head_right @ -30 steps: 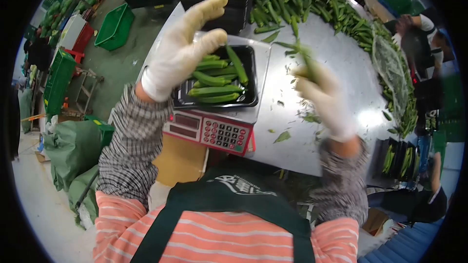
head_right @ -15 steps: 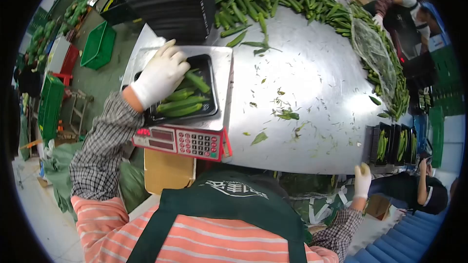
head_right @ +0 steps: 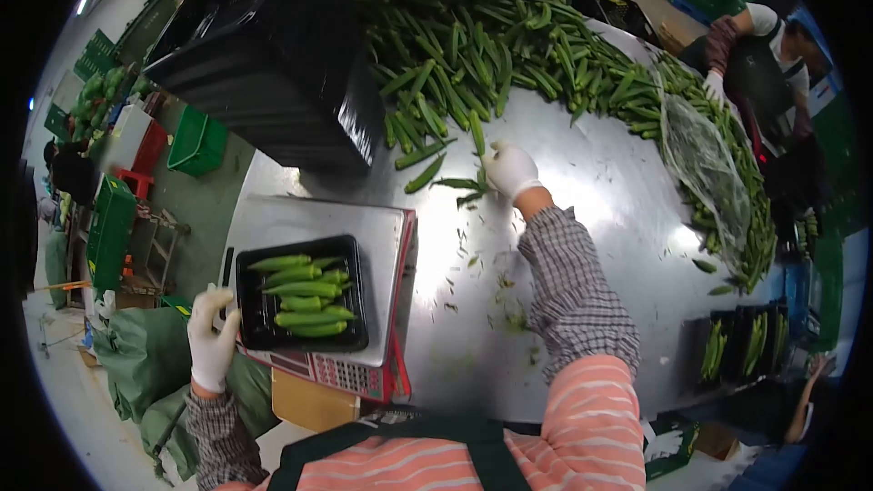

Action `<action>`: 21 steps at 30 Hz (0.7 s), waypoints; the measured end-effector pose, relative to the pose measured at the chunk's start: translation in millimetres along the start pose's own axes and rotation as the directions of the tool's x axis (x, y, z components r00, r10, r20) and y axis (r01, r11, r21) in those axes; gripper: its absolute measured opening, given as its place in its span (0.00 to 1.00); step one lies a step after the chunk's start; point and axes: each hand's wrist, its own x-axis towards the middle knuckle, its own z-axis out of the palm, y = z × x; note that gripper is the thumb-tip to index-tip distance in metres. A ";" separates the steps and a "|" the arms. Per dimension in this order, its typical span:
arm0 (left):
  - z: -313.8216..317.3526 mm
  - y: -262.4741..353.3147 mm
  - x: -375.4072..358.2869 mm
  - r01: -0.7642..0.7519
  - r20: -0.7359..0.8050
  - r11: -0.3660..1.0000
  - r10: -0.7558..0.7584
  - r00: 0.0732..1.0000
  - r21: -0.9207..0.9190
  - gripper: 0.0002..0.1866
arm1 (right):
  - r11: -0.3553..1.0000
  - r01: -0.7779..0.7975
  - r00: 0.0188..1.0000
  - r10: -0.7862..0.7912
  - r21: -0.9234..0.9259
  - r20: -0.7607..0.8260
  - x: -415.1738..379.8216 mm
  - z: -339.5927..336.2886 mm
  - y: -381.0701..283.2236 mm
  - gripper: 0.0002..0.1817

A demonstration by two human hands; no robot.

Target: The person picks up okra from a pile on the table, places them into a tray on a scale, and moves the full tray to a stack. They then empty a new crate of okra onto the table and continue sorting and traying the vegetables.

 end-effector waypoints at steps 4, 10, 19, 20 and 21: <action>-2.1 -19.2 -33.1 0.248 -0.036 0.969 -0.247 0.968 0.020 0.13 | 0.993 -0.070 0.995 0.076 -0.095 0.057 55.0 32.4 -10.2 0.20; -9.6 -35.7 -57.1 0.422 -0.057 0.906 -0.419 0.906 0.036 0.10 | 0.963 0.046 0.979 0.010 0.264 -0.206 93.0 25.4 -7.8 0.19; -16.8 -34.1 -78.6 0.462 -0.059 0.875 -0.459 0.887 0.141 0.11 | 0.940 0.016 0.982 0.050 -0.342 0.184 126.9 31.4 -63.3 0.51; -15.9 -33.0 -79.7 0.474 -0.058 0.871 -0.470 0.880 0.129 0.11 | 0.931 -0.002 0.981 0.074 -0.366 0.182 124.9 33.8 -68.6 0.53; -15.4 -31.4 -81.7 0.487 -0.054 0.865 -0.484 0.873 0.116 0.10 | 0.948 -0.034 0.974 0.103 -0.317 0.202 127.6 35.3 -69.5 0.54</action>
